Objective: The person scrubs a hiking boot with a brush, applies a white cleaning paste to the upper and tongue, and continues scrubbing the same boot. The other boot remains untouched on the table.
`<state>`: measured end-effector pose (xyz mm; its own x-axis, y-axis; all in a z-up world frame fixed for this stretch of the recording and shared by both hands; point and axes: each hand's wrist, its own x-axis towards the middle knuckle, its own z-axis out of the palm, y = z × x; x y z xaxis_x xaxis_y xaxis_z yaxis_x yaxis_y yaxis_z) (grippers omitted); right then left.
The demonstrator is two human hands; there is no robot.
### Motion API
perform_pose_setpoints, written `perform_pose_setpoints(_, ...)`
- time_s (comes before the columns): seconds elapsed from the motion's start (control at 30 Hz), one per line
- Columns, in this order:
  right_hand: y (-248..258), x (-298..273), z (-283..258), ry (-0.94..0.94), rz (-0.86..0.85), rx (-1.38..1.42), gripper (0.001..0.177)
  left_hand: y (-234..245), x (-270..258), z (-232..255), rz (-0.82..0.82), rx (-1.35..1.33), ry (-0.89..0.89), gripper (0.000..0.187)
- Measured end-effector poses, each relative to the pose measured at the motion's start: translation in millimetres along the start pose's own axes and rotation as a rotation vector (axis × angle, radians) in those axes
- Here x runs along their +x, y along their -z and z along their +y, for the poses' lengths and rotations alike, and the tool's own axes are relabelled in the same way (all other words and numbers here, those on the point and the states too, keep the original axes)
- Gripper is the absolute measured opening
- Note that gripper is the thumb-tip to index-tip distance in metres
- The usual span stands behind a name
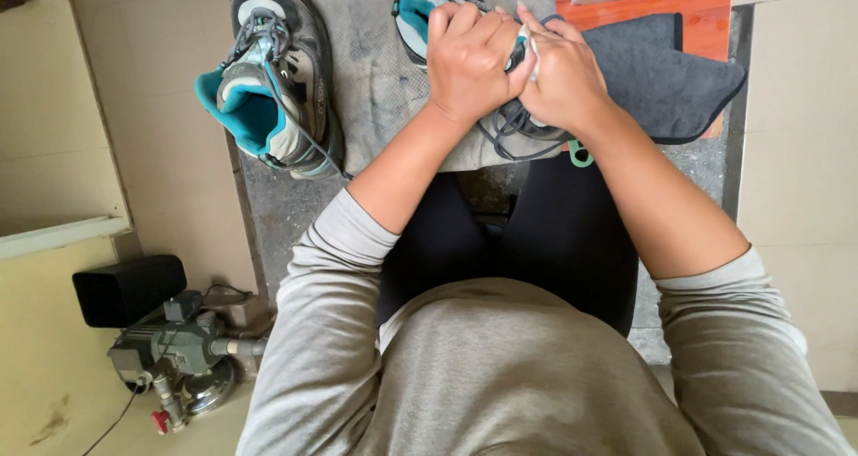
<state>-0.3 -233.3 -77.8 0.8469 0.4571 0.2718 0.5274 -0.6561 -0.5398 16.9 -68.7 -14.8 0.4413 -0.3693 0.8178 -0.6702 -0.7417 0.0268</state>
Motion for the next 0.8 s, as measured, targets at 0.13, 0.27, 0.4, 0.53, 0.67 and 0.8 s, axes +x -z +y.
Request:
perform_pose_setpoints(0.13, 19.6, 6.4, -7.0, -0.049, -0.075, 0.104, 0.053, 0.5, 1.8, -1.0, 0.04, -0.048, -0.007, 0.034)
perform_pose_setpoints(0.27, 30.2, 5.4, -7.5, 0.022, -0.271, 0.065, 0.064, 1.2, 0.0, -4.3, 0.054, -0.057, -0.02, 0.032)
perform_pose_setpoints(0.4, 23.1, -1.6, 8.2, 0.22, -0.228, -0.073, 0.071, 4.3, -4.4, -10.4, 0.027, -0.19, -0.051, 0.03)
perform_pose_setpoints(0.53, 2.8, -5.7, 12.7, 0.128, -0.244, -0.323, 0.058, 18.1, -2.6, -16.8, -0.028, -0.35, -0.084, 0.03)
perform_pose_setpoints(0.67, 10.6, 4.0, -8.9, 0.305, 0.216, -0.46, 0.049, 27.6, -9.3, -17.6, -0.053, -0.419, -0.067, 0.036)
perform_pose_setpoints(0.8, 1.3, 9.0, -6.3, 0.41, 0.257, -0.643, 0.038, 34.2, -14.0, -22.3, -0.087, -0.478, -0.073, 0.035)
